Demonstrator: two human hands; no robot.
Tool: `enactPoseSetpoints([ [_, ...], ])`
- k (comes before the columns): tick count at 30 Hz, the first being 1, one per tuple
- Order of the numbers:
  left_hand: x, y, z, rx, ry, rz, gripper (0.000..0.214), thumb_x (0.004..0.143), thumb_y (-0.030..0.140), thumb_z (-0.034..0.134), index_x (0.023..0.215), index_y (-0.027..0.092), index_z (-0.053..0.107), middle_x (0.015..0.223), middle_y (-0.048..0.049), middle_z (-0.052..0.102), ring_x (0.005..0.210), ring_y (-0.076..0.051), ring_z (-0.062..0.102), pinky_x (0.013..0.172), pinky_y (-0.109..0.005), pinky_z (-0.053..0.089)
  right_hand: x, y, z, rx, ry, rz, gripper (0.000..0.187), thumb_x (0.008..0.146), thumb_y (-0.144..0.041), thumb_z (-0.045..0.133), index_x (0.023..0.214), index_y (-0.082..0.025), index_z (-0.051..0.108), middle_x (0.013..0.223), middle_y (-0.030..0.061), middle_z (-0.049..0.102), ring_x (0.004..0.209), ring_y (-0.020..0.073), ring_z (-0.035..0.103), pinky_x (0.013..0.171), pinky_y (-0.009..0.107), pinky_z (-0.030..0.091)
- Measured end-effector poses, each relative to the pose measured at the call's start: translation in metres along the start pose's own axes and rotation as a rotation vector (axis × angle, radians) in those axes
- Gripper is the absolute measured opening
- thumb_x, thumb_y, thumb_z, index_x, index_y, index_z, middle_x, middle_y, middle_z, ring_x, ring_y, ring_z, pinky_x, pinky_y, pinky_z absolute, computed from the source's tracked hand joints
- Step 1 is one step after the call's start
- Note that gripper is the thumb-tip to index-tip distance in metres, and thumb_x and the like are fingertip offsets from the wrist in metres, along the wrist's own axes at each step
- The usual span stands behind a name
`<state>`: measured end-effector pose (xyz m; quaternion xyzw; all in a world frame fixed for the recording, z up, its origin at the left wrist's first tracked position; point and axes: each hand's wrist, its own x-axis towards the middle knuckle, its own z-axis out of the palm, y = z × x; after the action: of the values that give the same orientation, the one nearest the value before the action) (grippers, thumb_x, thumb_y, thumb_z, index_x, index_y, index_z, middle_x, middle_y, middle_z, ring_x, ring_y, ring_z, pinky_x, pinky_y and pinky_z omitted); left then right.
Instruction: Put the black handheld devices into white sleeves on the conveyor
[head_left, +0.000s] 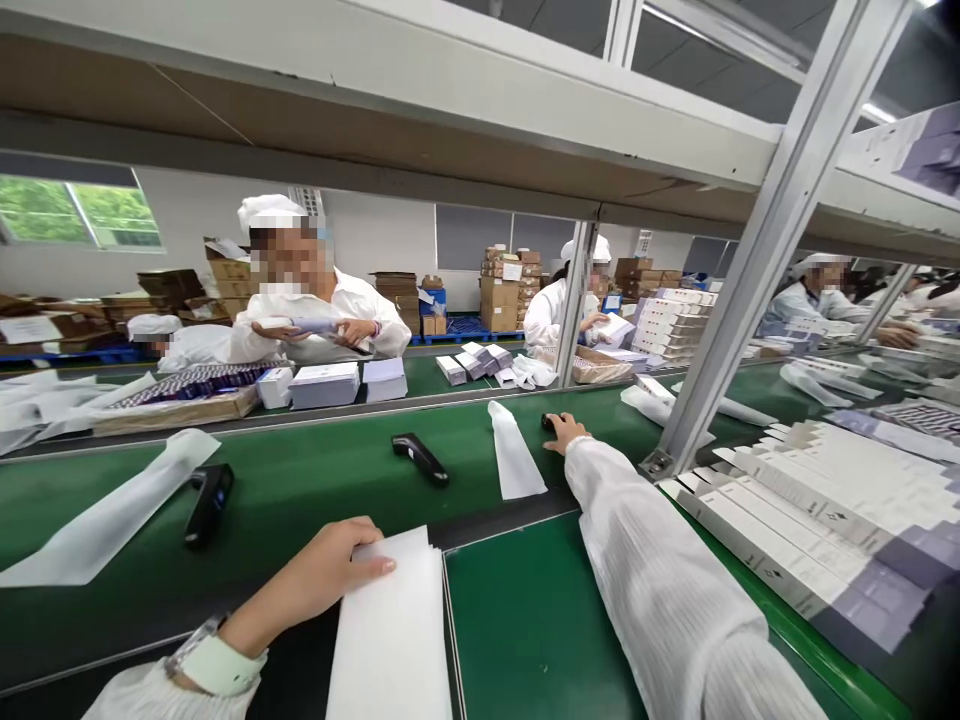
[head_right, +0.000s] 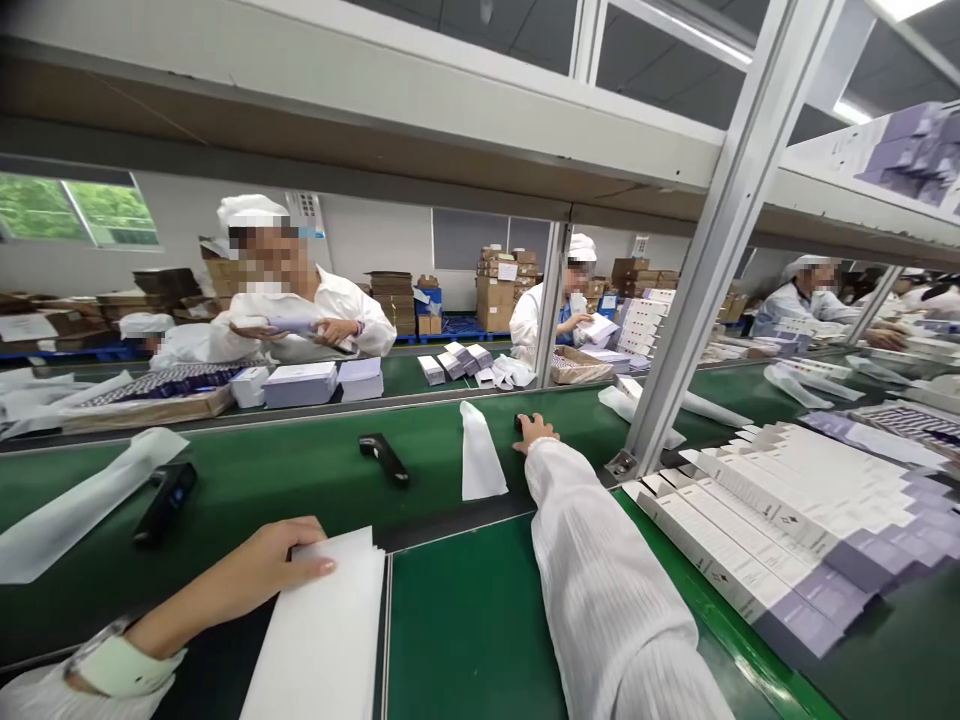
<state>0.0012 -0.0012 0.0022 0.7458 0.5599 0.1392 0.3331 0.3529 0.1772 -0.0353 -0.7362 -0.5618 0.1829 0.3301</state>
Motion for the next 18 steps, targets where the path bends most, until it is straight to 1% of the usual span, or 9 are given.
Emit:
enactPoseSetpoints([
  [2, -0.002, 0.003, 0.000, -0.008, 0.000, -0.010, 0.035, 0.067, 0.052, 0.046, 0.063, 0.019, 0.057, 0.079, -0.0011, 0.053, 0.068, -0.017, 0.052, 0.054, -0.022, 0.037, -0.003, 0.014, -0.008, 0.009, 0.008, 0.030, 0.057, 0.057, -0.014, 0.062, 0.111, -0.020, 0.046, 0.115, 0.0156, 0.042, 0.104, 0.0303, 0.042, 0.086, 0.046, 0.026],
  [4, -0.003, 0.006, 0.001, -0.018, -0.001, -0.006, 0.034, 0.068, 0.052, 0.046, 0.066, 0.020, 0.058, 0.079, -0.0010, 0.055, 0.070, -0.018, 0.053, 0.055, -0.022, 0.037, -0.008, 0.014, -0.016, 0.056, 0.028, 0.027, 0.061, 0.060, -0.012, 0.058, 0.118, -0.016, 0.039, 0.107, 0.0167, 0.048, 0.100, 0.0281, 0.046, 0.085, 0.043, 0.029],
  [5, -0.004, 0.008, 0.003, -0.011, 0.012, 0.003, 0.032, 0.068, 0.050, 0.046, 0.067, 0.020, 0.057, 0.077, -0.0007, 0.055, 0.070, -0.018, 0.053, 0.054, -0.021, 0.036, -0.011, 0.009, -0.020, 0.090, 0.035, 0.012, 0.063, 0.063, -0.014, 0.055, 0.122, -0.015, 0.033, 0.103, 0.0155, 0.051, 0.098, 0.0261, 0.048, 0.083, 0.041, 0.032],
  [7, -0.004, 0.009, 0.005, 0.037, 0.074, 0.024, 0.027, 0.070, 0.046, 0.045, 0.066, 0.021, 0.054, 0.068, 0.0012, 0.053, 0.065, -0.016, 0.052, 0.052, -0.021, 0.033, -0.023, -0.008, -0.032, 0.172, 0.045, -0.055, 0.066, 0.069, -0.019, 0.050, 0.128, -0.017, 0.019, 0.099, 0.0106, 0.054, 0.092, 0.0204, 0.052, 0.079, 0.036, 0.038],
  [9, -0.006, 0.010, 0.006, 0.104, 0.136, 0.039, 0.023, 0.071, 0.042, 0.044, 0.064, 0.021, 0.051, 0.060, 0.0031, 0.049, 0.058, -0.014, 0.048, 0.051, -0.021, 0.031, -0.044, -0.030, -0.043, 0.404, 0.030, -0.195, 0.066, 0.072, -0.024, 0.046, 0.129, -0.021, 0.013, 0.101, 0.0074, 0.054, 0.089, 0.0168, 0.053, 0.075, 0.032, 0.042],
  [11, -0.007, 0.009, 0.007, 0.161, 0.180, 0.072, 0.022, 0.072, 0.040, 0.045, 0.063, 0.021, 0.051, 0.062, 0.0029, 0.050, 0.061, -0.015, 0.048, 0.054, -0.022, 0.032, -0.073, -0.050, -0.050, 0.755, -0.002, -0.375, 0.063, 0.071, -0.029, 0.050, 0.125, -0.027, 0.019, 0.107, 0.0059, 0.050, 0.087, 0.0161, 0.054, 0.074, 0.033, 0.043],
  [13, -0.007, 0.007, 0.007, 0.207, 0.223, 0.129, 0.023, 0.072, 0.040, 0.047, 0.062, 0.022, 0.055, 0.072, 0.0008, 0.054, 0.073, -0.017, 0.049, 0.062, -0.024, 0.035, -0.105, -0.061, -0.047, 1.015, -0.023, -0.524, 0.060, 0.068, -0.030, 0.056, 0.120, -0.030, 0.027, 0.107, 0.0045, 0.047, 0.083, 0.0159, 0.055, 0.075, 0.035, 0.043],
  [15, -0.007, 0.004, 0.009, 0.246, 0.247, 0.177, 0.024, 0.072, 0.041, 0.047, 0.062, 0.023, 0.059, 0.078, -0.0012, 0.054, 0.081, -0.019, 0.047, 0.068, -0.026, 0.036, -0.133, -0.063, -0.036, 1.068, -0.054, -0.606, 0.055, 0.066, -0.028, 0.059, 0.114, -0.031, 0.032, 0.104, 0.0034, 0.047, 0.081, 0.0157, 0.056, 0.077, 0.037, 0.043],
  [18, -0.006, -0.002, 0.014, 0.253, 0.207, 0.223, 0.026, 0.076, 0.042, 0.042, 0.072, 0.025, 0.062, 0.077, -0.0019, 0.054, 0.079, -0.019, 0.047, 0.065, -0.026, 0.038, -0.157, -0.055, -0.017, 0.961, -0.179, -0.645, 0.043, 0.068, -0.026, 0.059, 0.105, -0.027, 0.039, 0.100, 0.0044, 0.047, 0.082, 0.0173, 0.056, 0.078, 0.038, 0.043],
])
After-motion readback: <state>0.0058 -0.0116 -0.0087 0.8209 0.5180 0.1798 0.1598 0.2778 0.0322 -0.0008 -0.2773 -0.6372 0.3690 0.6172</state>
